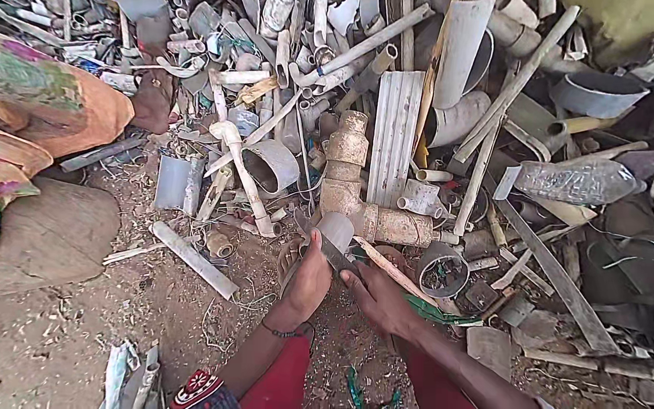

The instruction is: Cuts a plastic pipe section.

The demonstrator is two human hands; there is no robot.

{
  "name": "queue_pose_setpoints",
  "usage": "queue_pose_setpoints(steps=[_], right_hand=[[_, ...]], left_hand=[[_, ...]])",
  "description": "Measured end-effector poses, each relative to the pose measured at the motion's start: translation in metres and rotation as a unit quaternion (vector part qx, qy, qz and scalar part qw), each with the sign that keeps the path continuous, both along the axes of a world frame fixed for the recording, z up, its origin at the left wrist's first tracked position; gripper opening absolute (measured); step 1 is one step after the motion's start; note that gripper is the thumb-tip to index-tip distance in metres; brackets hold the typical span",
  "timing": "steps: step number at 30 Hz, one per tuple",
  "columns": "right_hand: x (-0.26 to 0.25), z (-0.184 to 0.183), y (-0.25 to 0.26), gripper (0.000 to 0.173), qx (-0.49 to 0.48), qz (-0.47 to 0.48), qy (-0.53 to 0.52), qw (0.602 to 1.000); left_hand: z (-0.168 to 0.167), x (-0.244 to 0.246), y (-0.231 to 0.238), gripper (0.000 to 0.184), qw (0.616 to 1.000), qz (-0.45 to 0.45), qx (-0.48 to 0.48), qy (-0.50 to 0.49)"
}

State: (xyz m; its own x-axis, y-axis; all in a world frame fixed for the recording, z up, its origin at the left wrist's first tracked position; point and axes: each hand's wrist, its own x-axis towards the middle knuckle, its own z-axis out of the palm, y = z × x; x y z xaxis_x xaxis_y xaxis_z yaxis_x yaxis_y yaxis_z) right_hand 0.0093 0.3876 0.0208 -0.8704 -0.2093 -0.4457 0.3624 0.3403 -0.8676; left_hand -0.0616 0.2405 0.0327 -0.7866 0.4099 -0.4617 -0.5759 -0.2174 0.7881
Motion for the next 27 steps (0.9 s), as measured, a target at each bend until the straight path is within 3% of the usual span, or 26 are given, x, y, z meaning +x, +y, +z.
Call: queue_pose_setpoints(steps=[3,6,8,11,15,19,23,27], right_hand=[[-0.003,-0.018,0.001,0.052,-0.06,-0.015,0.017,0.998],[-0.005,-0.018,-0.003,0.047,-0.149,-0.137,-0.017,0.979],[-0.014,-0.019,0.0,0.044,-0.109,-0.177,-0.046,0.977],[-0.012,-0.016,-0.008,0.046,-0.024,-0.132,-0.046,0.99],[0.002,0.017,-0.012,0.052,0.032,-0.019,-0.026,0.999],[-0.004,-0.003,0.008,0.049,0.067,-0.152,0.028,0.986],[0.013,-0.002,-0.013,0.05,0.048,-0.09,0.007,0.995],[0.024,-0.011,0.004,0.058,-0.003,-0.1,0.033,0.994]], left_hand=[[0.003,0.0,0.002,0.08,1.0,0.007,-0.013,-0.005],[0.004,-0.002,0.004,0.075,1.0,0.006,-0.017,0.006],[0.004,-0.002,0.003,0.073,1.0,0.006,-0.031,0.004],[0.004,0.0,0.004,0.07,0.999,0.012,-0.036,-0.001],[0.008,0.003,0.004,0.071,0.999,0.017,-0.035,-0.032],[0.008,0.002,0.01,0.071,0.998,0.032,-0.045,0.01],[0.008,0.007,0.007,0.069,0.995,0.051,-0.078,0.02],[0.005,0.004,-0.001,0.071,0.988,-0.027,-0.134,0.066]])
